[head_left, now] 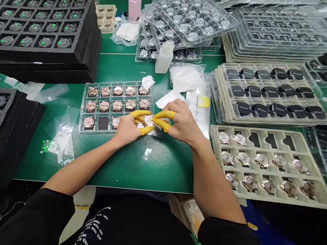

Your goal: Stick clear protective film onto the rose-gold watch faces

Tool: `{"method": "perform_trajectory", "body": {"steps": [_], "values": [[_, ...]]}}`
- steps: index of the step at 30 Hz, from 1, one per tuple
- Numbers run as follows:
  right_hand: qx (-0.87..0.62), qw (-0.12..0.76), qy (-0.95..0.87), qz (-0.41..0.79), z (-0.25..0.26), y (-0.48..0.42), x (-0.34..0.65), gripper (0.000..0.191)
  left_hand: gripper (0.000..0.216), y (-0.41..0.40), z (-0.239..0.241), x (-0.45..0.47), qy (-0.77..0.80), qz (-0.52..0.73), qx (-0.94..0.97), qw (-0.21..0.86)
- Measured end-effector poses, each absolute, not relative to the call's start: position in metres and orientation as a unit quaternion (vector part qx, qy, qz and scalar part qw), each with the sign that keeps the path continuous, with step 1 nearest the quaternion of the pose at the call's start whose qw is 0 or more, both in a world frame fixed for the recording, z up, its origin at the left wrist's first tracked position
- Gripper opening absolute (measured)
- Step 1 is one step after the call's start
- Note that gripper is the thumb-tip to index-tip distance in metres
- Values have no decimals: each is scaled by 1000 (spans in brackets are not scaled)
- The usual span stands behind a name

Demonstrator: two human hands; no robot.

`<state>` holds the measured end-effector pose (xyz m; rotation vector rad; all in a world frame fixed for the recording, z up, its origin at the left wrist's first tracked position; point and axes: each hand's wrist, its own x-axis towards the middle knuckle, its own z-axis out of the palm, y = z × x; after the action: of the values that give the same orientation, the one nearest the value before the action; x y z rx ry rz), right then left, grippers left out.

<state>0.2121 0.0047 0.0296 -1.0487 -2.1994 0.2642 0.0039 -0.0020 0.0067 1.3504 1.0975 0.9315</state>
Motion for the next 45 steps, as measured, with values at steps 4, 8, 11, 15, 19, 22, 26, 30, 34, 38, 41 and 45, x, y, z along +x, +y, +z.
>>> {"method": "perform_trajectory", "body": {"steps": [4,8,11,15,19,22,26,30,34,38,41,45], "values": [[-384,373,-840,89,28,7,213,11,61,-3,9,5,463,387,578,550],[-365,365,-850,105,27,8,215,7,62,-2,10,4,469,388,573,549],[-351,372,-850,123,27,8,215,9,61,-2,10,4,470,381,582,544],[-375,365,-844,117,27,7,211,8,64,-2,11,5,469,389,557,564],[-383,381,-833,121,22,12,211,13,64,-3,12,6,468,387,551,572],[-509,398,-761,57,17,18,229,18,66,-2,12,6,466,394,540,580],[-590,349,-725,67,22,16,250,24,67,-4,9,5,463,413,536,572],[-535,322,-742,245,34,4,237,33,62,-9,7,3,432,450,565,540],[-536,336,-686,360,43,-1,224,30,57,-13,8,0,419,448,610,501],[-531,348,-667,389,47,0,226,31,54,-10,9,-2,415,443,642,468],[-527,340,-687,367,47,-1,228,21,58,-7,11,-3,415,446,615,500],[-524,316,-738,284,43,-2,225,6,63,-4,17,-2,441,432,562,550]]}}
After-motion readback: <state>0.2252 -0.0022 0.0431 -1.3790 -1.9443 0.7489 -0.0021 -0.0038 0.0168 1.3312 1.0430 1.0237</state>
